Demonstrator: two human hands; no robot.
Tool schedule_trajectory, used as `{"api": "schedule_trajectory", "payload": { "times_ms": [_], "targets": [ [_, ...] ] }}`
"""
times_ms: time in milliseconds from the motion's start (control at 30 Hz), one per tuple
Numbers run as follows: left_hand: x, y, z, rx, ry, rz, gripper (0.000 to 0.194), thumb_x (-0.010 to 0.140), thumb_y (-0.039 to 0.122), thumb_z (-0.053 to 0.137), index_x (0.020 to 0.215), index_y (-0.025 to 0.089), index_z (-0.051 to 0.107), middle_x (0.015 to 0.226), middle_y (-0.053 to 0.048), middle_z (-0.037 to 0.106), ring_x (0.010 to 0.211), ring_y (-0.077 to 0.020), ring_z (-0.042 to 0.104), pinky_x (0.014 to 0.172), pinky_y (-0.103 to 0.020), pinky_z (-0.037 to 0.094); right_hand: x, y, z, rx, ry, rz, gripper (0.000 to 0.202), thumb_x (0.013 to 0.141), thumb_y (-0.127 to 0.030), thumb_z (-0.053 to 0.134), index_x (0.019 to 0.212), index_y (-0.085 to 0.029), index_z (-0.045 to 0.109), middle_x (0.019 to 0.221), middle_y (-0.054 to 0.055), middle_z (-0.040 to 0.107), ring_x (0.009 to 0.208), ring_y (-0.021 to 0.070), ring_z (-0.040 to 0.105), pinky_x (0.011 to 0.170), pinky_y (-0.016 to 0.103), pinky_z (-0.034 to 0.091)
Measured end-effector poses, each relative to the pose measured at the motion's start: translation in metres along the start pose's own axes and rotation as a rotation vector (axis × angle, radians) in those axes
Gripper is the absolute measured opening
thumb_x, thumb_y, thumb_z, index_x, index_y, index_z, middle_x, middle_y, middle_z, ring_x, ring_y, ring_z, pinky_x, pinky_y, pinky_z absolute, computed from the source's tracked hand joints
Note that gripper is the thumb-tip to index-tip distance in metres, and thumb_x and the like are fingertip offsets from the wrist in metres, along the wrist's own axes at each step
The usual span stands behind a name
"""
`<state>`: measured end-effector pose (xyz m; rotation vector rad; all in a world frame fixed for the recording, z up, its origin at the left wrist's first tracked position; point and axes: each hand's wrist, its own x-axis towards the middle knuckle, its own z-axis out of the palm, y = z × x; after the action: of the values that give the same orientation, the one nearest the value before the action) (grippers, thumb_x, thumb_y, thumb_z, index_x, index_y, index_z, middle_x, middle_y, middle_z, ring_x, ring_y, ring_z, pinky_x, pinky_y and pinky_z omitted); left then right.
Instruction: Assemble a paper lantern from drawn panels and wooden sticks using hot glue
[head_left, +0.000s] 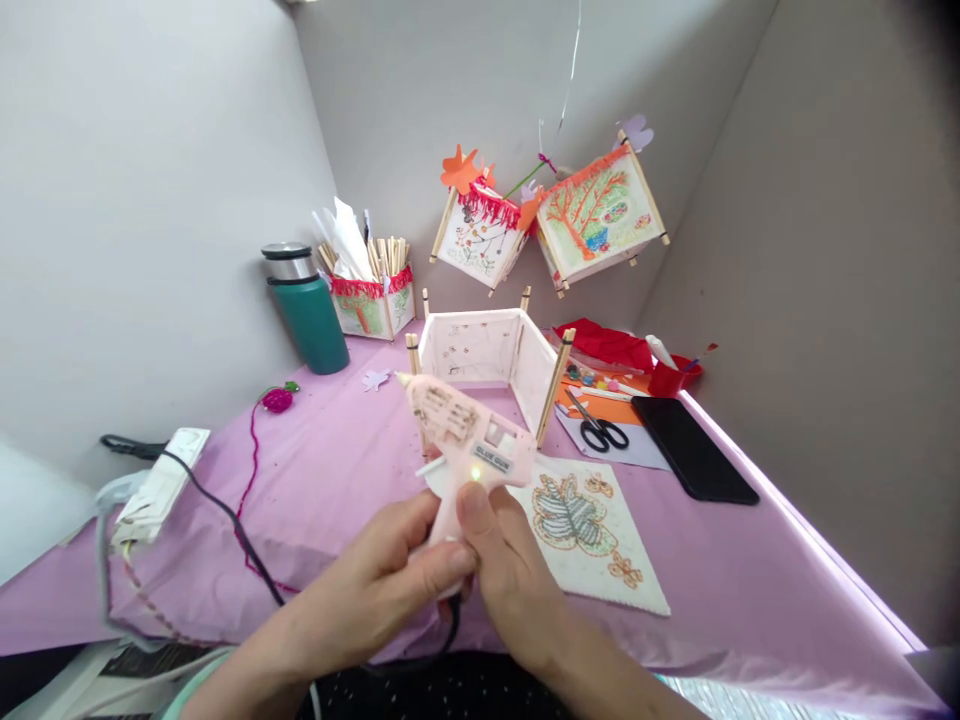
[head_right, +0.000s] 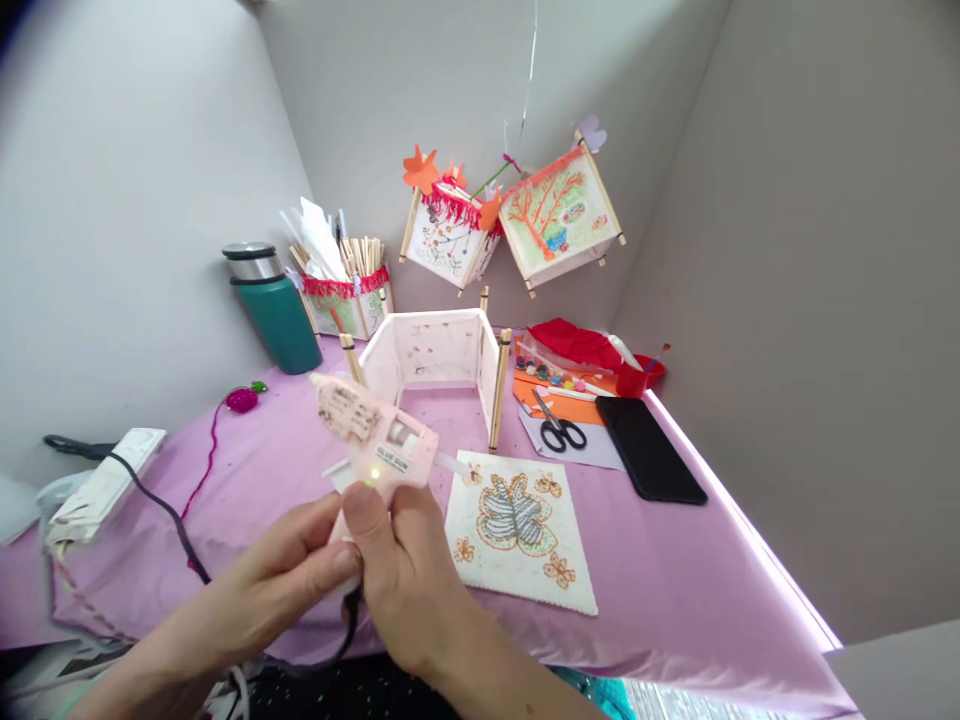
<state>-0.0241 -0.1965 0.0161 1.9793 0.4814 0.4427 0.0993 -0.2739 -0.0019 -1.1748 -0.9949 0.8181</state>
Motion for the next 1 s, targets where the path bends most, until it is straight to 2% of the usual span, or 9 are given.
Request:
{"api": "schedule_trajectory", "payload": {
  "times_ms": [100,200,300,467,567,667,833,933,1000],
  "targets": [
    [-0.002,-0.018,-0.033,-0.068,0.24,-0.048,0.032,0.086,0.052,0.048,0.083,0.022,0.058,0.065,-0.001,0.056,0.057,-0.0136,0.053,0.052,-0.026,0.046,0.001,0.0,-0.027,-0.405,-0.165,-0.204,0.03,0.09,-0.044,0.051,0.108,-0.022,0.061,0.108,0.006,0.061,0.095,0.0193,0.057,0.083,0.031,0.045],
    [-0.004,-0.036,-0.076,-0.03,0.517,-0.143,0.037,0.083,0.056,0.05,0.075,0.02,0.057,0.06,0.0,0.054,0.048,-0.0115,0.048,0.045,-0.026,0.041,-0.002,0.013,-0.07,-0.886,0.146,-0.299,0.027,0.089,-0.043,0.051,0.095,-0.02,0.063,0.099,0.009,0.062,0.093,0.0224,0.058,0.082,0.036,0.044],
    [-0.002,-0.059,-0.107,0.124,0.562,-0.342,0.038,0.078,0.056,0.056,0.068,0.019,0.055,0.06,0.0,0.056,0.044,-0.0112,0.048,0.044,-0.026,0.039,-0.008,0.03,-0.112,-1.297,0.366,-0.055,0.037,0.086,-0.049,0.049,0.1,-0.017,0.062,0.101,0.013,0.062,0.092,0.0295,0.059,0.073,0.04,0.045],
    [0.007,-0.097,-0.127,0.609,0.495,-0.594,0.047,0.079,0.062,0.045,0.062,0.02,0.055,0.046,0.0,0.051,0.045,-0.0176,0.05,0.046,-0.028,0.036,-0.011,0.04,-0.137,-1.486,0.29,0.27,0.047,0.084,-0.047,0.049,0.114,-0.012,0.058,0.106,0.017,0.062,0.091,0.0329,0.062,0.067,0.041,0.047],
    [0.008,-0.104,-0.128,0.976,0.548,-0.559,0.049,0.078,0.063,0.046,0.059,0.02,0.058,0.052,-0.005,0.055,0.05,-0.0222,0.054,0.049,-0.031,0.035,-0.008,0.04,-0.141,-1.393,0.287,0.31,0.047,0.084,-0.036,0.049,0.125,-0.013,0.052,0.106,0.014,0.064,0.093,0.0307,0.063,0.072,0.041,0.046],
    [0.009,-0.091,-0.114,1.12,0.741,-0.33,0.042,0.077,0.06,0.052,0.071,0.02,0.064,0.071,-0.008,0.063,0.064,-0.0253,0.059,0.054,-0.032,0.038,-0.005,0.04,-0.147,-1.202,0.311,0.34,0.048,0.08,-0.03,0.051,0.125,-0.014,0.051,0.095,0.009,0.067,0.088,0.0276,0.064,0.074,0.04,0.046],
    [0.032,-0.044,-0.071,0.718,0.628,-0.007,0.025,0.083,0.044,0.054,0.085,0.022,0.065,0.082,-0.002,0.067,0.072,-0.018,0.06,0.065,-0.029,0.045,-0.011,0.027,-0.144,-0.605,0.11,0.332,0.03,0.082,-0.038,0.051,0.1,-0.016,0.061,0.086,0.007,0.068,0.08,0.0232,0.065,0.07,0.035,0.05],
    [0.053,-0.023,-0.053,0.577,0.796,0.127,0.021,0.084,0.036,0.055,0.094,0.019,0.063,0.088,-0.003,0.066,0.072,-0.0146,0.06,0.063,-0.026,0.047,-0.013,0.008,-0.132,-0.434,0.049,0.192,0.029,0.085,-0.044,0.05,0.094,-0.018,0.06,0.087,0.006,0.066,0.081,0.0206,0.063,0.068,0.031,0.05],
    [0.065,-0.016,-0.048,0.532,0.874,0.205,0.021,0.084,0.031,0.055,0.099,0.019,0.062,0.091,-0.003,0.065,0.074,-0.0136,0.06,0.063,-0.025,0.048,-0.009,-0.003,-0.122,-0.515,0.176,0.05,0.027,0.086,-0.044,0.051,0.093,-0.02,0.059,0.071,0.001,0.061,0.065,0.0159,0.058,0.056,0.026,0.045]
  ]
}}
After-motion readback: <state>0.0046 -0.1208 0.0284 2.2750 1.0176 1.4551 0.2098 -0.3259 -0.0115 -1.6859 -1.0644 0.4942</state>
